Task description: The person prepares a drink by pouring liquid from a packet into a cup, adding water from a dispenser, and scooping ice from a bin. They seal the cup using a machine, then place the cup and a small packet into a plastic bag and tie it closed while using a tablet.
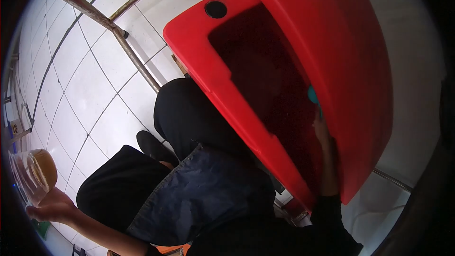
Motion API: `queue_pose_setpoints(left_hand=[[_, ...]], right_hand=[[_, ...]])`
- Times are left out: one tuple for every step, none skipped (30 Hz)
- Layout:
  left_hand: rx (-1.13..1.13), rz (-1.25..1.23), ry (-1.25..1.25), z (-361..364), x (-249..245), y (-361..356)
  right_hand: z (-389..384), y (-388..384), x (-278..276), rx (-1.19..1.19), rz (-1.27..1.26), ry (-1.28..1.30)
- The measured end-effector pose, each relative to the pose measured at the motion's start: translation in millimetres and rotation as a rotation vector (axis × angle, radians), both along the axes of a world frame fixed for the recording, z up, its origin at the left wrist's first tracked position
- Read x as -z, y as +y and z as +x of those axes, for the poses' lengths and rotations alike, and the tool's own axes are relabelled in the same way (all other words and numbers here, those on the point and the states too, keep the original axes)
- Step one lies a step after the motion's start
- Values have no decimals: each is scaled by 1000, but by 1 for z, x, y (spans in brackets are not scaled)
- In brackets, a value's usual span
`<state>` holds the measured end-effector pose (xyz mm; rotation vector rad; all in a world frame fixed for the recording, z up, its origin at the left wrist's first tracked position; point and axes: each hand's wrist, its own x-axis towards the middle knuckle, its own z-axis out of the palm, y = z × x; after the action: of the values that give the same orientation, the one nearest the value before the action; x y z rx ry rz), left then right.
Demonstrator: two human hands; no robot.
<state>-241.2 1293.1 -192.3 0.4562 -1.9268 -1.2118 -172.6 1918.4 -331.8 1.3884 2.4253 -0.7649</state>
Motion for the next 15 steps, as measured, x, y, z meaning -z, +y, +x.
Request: queue_pose_setpoints(left_hand=[[8,-16,-2,-2,2,-1],[15,-31,-5,-4,3,0],[16,-28,-6,-7,4,1],[-8,-6,-1,-9,4,4],[-33,15,4,-11,4,7],[-34,15,2,-13,3,11],[-30,-12,-5,-15,2,17],[-26,-39,-14,-17,2,19],[-30,-39,-17,-17,3,15],[-3,-51,-26,-15,5,6],[23,-64,-35,-15,5,3],[13,-65,-40,-15,6,2],[-5,-43,-45,-16,6,3],[-20,-22,-46,-17,6,4],[-23,-26,-51,-16,6,2]], right_hand=[[6,14,3,-29,25,36],[12,27,6,-60,50,72],[18,37,11,-92,74,104],[27,47,13,-124,98,135],[34,55,18,-157,120,167],[31,60,26,-192,142,199],[33,64,33,-226,162,232],[37,70,39,-262,183,265],[42,76,44,-300,203,295],[48,83,48,-338,223,325],[52,90,53,-380,241,354],[55,96,59,-422,258,385],[50,95,63,-464,271,415],[46,92,69,-503,285,448],[17,89,101,-538,299,479]])
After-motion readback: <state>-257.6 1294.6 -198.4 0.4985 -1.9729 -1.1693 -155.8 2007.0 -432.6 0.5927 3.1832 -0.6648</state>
